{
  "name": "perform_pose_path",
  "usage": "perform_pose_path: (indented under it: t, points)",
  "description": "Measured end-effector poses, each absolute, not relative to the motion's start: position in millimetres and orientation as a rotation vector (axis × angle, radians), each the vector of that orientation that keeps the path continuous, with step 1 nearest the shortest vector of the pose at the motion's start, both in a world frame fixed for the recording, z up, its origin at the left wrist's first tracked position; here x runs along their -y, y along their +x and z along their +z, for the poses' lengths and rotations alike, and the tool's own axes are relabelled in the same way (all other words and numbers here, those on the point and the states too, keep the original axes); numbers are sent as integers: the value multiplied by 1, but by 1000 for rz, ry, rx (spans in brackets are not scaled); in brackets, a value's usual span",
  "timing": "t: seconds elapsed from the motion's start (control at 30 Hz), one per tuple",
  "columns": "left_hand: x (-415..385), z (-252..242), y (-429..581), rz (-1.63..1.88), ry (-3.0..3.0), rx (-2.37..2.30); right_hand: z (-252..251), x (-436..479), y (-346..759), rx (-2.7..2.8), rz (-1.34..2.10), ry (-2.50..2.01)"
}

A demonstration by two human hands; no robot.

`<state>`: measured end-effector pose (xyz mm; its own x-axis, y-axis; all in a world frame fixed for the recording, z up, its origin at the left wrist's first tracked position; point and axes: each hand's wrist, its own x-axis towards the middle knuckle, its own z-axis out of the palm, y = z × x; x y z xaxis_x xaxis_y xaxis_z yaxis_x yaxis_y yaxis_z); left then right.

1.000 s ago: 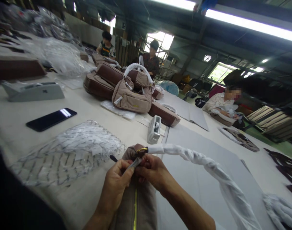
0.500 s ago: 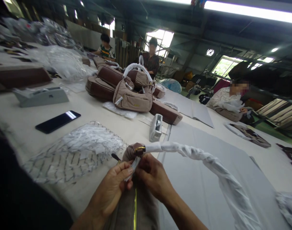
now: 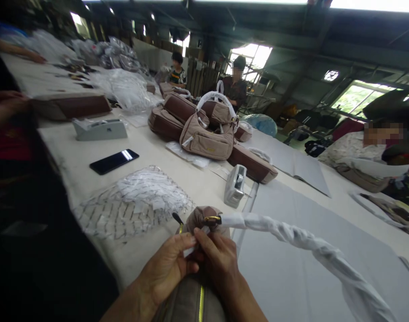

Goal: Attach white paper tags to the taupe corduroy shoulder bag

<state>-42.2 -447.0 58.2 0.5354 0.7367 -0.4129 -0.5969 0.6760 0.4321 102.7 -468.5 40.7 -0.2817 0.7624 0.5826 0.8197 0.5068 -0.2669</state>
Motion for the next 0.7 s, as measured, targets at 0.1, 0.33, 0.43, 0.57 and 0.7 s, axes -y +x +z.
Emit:
perform_pose_path:
  t: [0.1, 0.33, 0.43, 0.57, 0.7]
  points:
    - [453, 54, -41, 799, 248, -586, 42, 466, 102, 2089, -185, -1184]
    - [459, 50, -33, 851, 275, -544, 52, 461, 104, 2172, -175, -1155]
    - [462, 53, -37, 821, 371, -558, 52, 463, 107, 2160, -146, -1158]
    - [468, 39, -68, 970, 739, -878, 41, 480, 113, 1727, -12, -1607]
    - [485, 2, -89, 1107, 932, -1288, 23, 509, 130, 1279, 152, -2068]
